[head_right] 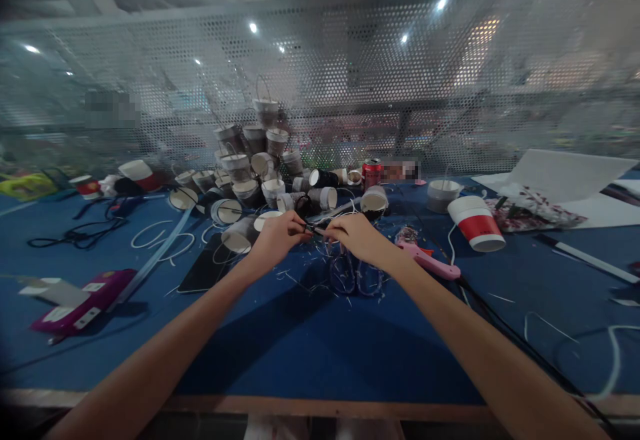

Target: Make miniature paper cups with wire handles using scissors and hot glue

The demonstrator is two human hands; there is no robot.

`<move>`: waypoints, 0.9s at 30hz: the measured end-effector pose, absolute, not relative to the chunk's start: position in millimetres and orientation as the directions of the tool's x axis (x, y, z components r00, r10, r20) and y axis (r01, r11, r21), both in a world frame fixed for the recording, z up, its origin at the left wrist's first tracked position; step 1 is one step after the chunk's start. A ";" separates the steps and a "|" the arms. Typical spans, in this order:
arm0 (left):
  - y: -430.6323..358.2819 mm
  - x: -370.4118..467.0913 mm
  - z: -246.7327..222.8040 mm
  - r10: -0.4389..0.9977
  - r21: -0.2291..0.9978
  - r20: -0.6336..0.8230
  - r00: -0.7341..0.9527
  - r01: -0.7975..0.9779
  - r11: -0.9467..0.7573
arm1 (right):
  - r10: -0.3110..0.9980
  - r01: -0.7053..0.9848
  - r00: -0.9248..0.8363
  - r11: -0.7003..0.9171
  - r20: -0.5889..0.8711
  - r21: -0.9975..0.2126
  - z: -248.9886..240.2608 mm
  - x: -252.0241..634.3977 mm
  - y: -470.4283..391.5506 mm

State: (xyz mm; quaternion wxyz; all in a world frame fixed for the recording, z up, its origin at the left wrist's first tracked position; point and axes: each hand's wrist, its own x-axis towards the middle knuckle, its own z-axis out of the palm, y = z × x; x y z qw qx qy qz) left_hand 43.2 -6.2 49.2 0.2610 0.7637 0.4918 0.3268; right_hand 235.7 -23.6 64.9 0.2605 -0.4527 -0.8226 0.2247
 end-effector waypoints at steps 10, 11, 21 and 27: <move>-14.8 46.6 53.7 0.856 0.625 0.361 0.369 0.586 -0.516 | 0.821 0.591 -0.564 0.330 -0.085 -0.736 81.6 242.7 -1.1; -14.6 46.5 53.7 0.855 0.621 0.365 0.368 0.588 -0.518 | 0.825 0.596 -0.557 0.315 -0.098 -0.738 82.4 241.1 1.4; -11.9 46.4 49.0 0.833 0.604 0.462 0.305 0.579 -0.547 | 0.916 0.785 -0.400 0.364 0.038 -0.501 96.9 228.1 1.9; -9.9 46.2 45.4 0.836 0.632 0.468 0.286 0.552 -0.544 | 0.922 0.786 -0.370 0.375 0.114 -0.491 96.5 224.5 0.1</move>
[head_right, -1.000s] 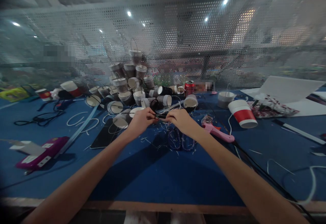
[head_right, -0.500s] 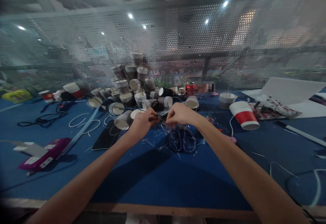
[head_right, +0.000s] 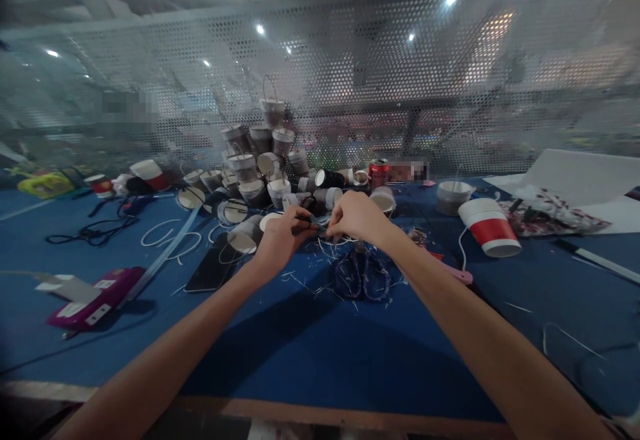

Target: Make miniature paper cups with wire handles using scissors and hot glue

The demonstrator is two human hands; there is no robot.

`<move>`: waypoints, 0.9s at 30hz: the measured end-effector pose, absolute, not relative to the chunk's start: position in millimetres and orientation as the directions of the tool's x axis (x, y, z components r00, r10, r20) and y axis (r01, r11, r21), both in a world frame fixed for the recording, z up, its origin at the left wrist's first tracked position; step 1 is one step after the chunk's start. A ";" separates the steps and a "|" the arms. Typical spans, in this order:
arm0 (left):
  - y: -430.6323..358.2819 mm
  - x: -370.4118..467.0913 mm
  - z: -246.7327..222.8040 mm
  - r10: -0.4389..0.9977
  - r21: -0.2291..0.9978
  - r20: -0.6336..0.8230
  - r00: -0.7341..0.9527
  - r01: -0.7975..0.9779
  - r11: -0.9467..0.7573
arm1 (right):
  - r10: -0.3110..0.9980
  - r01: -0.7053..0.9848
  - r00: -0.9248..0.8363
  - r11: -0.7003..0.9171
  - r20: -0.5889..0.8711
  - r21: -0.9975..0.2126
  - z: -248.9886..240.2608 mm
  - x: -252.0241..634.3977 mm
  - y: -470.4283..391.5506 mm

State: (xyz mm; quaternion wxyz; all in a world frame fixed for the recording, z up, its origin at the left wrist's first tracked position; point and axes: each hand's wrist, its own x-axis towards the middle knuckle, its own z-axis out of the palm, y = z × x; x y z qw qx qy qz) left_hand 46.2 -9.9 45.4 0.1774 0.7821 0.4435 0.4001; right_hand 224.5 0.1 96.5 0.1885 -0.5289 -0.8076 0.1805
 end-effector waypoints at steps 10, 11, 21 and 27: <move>-8.0 46.8 40.0 0.847 0.707 0.446 0.288 0.467 -0.531 | 0.938 0.847 -0.298 0.346 0.178 -0.404 92.9 220.4 -2.5; -7.8 46.8 39.5 0.849 0.713 0.443 0.289 0.460 -0.529 | 0.939 0.850 -0.294 0.342 0.179 -0.401 93.2 220.1 -2.9; -8.9 49.1 39.8 0.860 0.805 0.418 0.293 0.321 -0.500 | 0.937 0.888 -0.259 0.326 0.234 -0.324 89.8 217.0 -2.5; -8.6 49.5 43.5 0.883 0.818 0.374 0.285 0.347 -0.458 | 0.925 0.890 -0.281 0.351 0.256 -0.291 86.1 215.0 0.3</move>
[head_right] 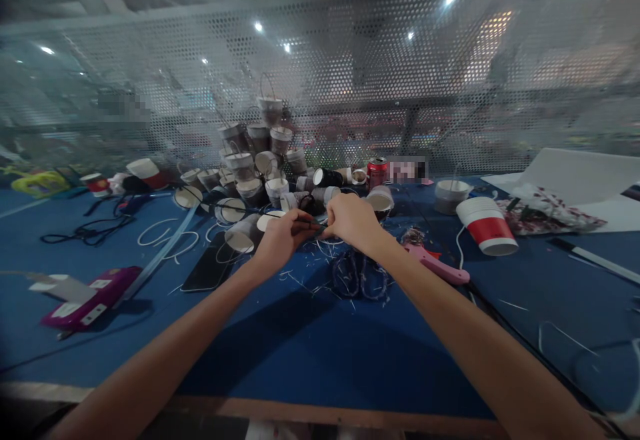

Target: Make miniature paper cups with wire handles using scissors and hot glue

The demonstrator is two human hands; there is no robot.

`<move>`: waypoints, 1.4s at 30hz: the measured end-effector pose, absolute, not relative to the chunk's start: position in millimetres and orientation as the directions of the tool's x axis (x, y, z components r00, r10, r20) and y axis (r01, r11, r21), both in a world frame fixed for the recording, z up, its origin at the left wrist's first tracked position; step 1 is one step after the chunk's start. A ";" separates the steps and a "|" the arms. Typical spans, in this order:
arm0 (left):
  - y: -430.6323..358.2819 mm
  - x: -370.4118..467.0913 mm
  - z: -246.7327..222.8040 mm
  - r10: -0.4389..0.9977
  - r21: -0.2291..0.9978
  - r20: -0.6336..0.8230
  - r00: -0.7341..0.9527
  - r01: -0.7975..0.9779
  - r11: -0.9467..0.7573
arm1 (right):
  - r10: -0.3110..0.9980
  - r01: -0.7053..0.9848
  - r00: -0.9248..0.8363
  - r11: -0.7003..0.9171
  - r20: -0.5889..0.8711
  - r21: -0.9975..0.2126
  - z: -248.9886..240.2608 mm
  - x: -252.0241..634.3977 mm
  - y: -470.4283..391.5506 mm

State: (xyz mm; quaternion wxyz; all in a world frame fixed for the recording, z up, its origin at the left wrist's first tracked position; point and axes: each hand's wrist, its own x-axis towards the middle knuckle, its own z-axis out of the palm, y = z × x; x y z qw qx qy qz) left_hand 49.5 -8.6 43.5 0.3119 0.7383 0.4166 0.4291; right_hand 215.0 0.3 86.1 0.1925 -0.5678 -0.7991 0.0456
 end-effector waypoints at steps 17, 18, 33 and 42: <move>-0.8 44.5 38.7 0.865 0.760 0.399 0.304 0.419 -0.497 | 0.906 0.783 -0.409 0.409 0.108 -0.469 93.2 225.2 3.1; -1.5 44.8 39.4 0.866 0.761 0.394 0.307 0.420 -0.495 | 0.910 0.796 -0.391 0.409 0.136 -0.447 92.9 224.6 3.0; -6.0 46.6 40.2 0.835 0.720 0.401 0.377 0.434 -0.541 | 0.930 0.888 -0.287 0.349 0.232 -0.301 88.1 220.4 1.5; -4.6 46.1 43.7 0.880 0.742 0.356 0.313 0.479 -0.470 | 0.905 0.807 -0.363 0.424 0.221 -0.411 85.7 223.1 3.8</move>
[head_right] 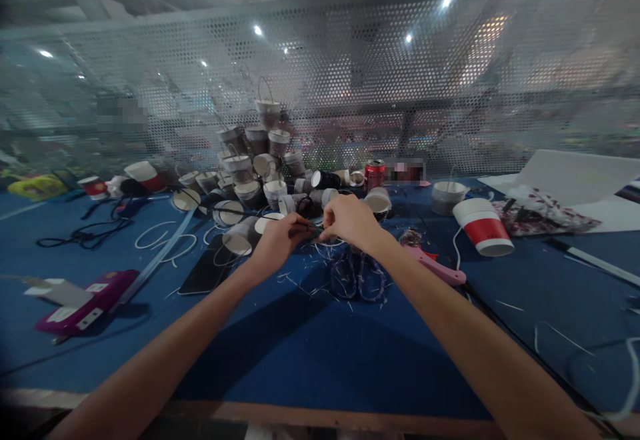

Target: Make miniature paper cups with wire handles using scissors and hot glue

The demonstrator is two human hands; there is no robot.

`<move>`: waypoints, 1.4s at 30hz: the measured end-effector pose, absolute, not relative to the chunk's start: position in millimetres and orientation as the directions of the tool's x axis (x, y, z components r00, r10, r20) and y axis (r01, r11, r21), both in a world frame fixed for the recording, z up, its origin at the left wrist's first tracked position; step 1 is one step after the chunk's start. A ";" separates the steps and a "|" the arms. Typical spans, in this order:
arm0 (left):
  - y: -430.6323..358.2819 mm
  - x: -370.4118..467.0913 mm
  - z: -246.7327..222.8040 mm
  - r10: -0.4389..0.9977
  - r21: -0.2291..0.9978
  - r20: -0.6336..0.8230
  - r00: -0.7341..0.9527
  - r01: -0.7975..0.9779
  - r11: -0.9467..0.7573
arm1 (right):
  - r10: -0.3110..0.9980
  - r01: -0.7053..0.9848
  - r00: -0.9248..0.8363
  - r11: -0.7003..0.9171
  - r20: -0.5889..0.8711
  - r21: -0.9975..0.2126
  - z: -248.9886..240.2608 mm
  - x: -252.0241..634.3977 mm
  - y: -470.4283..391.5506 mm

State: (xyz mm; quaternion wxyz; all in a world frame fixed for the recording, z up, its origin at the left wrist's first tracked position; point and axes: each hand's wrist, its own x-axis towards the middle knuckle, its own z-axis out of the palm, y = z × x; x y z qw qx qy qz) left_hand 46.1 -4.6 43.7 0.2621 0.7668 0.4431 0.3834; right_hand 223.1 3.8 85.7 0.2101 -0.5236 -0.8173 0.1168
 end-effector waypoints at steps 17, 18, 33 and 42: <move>-2.5 44.7 39.4 0.857 0.729 0.411 0.311 0.453 -0.514 | 0.915 0.715 -0.392 0.367 0.093 -0.594 88.6 226.5 5.3; -3.3 44.8 39.9 0.861 0.734 0.403 0.311 0.453 -0.507 | 0.919 0.742 -0.372 0.377 0.127 -0.555 88.9 225.3 4.6; -7.8 44.3 46.8 0.880 0.764 0.341 0.331 0.448 -0.465 | 0.919 0.928 -0.220 0.300 0.326 -0.219 83.8 215.2 -1.4; -8.2 46.5 46.6 0.860 0.726 0.375 0.346 0.467 -0.504 | 0.896 0.936 -0.267 0.328 0.354 -0.125 81.8 209.0 -5.0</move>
